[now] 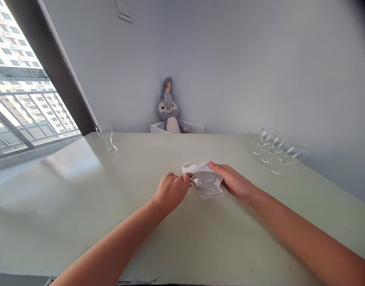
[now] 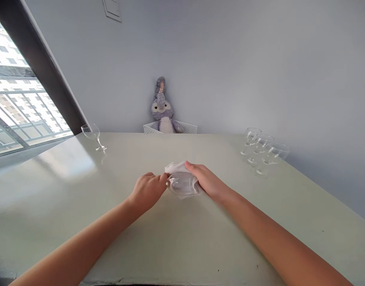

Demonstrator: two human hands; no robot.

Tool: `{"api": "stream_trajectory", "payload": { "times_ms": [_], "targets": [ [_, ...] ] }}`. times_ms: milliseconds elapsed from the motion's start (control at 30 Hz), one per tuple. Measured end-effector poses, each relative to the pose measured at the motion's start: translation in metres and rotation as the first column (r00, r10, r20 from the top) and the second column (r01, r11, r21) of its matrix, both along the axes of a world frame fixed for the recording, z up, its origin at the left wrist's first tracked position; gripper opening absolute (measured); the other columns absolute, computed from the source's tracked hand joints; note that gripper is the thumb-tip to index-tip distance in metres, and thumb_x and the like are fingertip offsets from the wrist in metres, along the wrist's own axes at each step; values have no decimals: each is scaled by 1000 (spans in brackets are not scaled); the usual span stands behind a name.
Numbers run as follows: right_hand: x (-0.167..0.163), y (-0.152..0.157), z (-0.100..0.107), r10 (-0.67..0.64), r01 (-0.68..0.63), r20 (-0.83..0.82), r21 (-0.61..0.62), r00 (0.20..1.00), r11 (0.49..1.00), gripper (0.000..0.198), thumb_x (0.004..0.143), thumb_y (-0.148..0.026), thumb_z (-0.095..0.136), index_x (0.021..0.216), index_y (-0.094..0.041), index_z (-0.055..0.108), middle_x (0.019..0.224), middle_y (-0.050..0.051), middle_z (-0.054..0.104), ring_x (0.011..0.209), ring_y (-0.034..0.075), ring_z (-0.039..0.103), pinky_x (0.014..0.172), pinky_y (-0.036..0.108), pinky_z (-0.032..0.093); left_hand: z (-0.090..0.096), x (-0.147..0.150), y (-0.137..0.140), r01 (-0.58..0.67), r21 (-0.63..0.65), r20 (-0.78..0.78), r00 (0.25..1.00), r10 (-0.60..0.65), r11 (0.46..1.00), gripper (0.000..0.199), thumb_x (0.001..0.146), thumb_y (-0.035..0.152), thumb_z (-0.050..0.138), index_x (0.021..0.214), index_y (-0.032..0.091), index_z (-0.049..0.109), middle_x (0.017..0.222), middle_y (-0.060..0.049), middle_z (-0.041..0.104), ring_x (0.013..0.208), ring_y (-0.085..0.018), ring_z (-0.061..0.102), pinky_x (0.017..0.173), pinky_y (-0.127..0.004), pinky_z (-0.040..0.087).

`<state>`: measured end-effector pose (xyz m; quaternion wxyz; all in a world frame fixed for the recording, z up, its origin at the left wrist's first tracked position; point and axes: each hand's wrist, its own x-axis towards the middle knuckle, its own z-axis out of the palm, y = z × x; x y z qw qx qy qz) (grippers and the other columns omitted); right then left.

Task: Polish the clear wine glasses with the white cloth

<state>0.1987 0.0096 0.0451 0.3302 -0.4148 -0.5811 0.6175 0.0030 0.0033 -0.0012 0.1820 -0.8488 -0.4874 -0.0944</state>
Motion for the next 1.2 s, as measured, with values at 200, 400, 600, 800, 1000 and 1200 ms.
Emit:
{"api": "stream_trajectory", "payload": {
  "times_ms": [200,400,600,800,1000,1200],
  "targets": [
    [-1,-19,-6,-323,132,-258,-560,911,818,26,89,-36,50,102,-15,61,90,5,68,73,16,66,62,29,58,5,2,0,11,38,3,1000,-11,999,22,82,3,40,69,16,52,48,-1,52,42,-14,48,48,-28,20],
    [-11,-26,-14,-501,-25,-491,-732,713,681,24,95,-18,36,105,-5,54,84,11,67,69,12,68,62,16,58,9,2,4,-49,26,13,999,49,998,23,75,-2,40,67,16,52,50,-2,52,43,-14,47,48,-28,21],
    [-4,-20,-12,-564,141,-460,-676,685,723,27,94,-20,37,83,-9,59,69,6,66,59,11,66,60,18,58,8,-27,19,-222,5,71,973,221,975,21,82,5,39,74,15,55,50,-3,51,44,-14,45,50,-28,21],
    [4,-33,-16,-280,343,-197,526,939,778,38,93,-41,37,107,-22,66,113,5,65,107,24,57,88,38,50,13,-42,22,-330,-62,151,930,336,942,27,90,20,33,74,17,54,53,-4,52,45,-14,42,49,-28,19],
    [-12,-27,-24,-190,-485,528,843,827,231,37,92,-26,43,128,-27,52,129,2,55,125,24,41,105,46,30,18,-16,0,-111,-393,282,930,234,913,13,75,13,44,64,19,47,53,2,50,42,-9,31,44,-25,19],
    [-17,-21,-26,-403,-526,502,848,765,57,33,90,-29,44,121,-24,56,124,3,59,122,25,40,103,47,28,19,-6,-10,286,-713,494,853,170,640,21,67,10,42,52,18,29,49,4,37,45,-7,29,41,-20,24]
  ]
}}
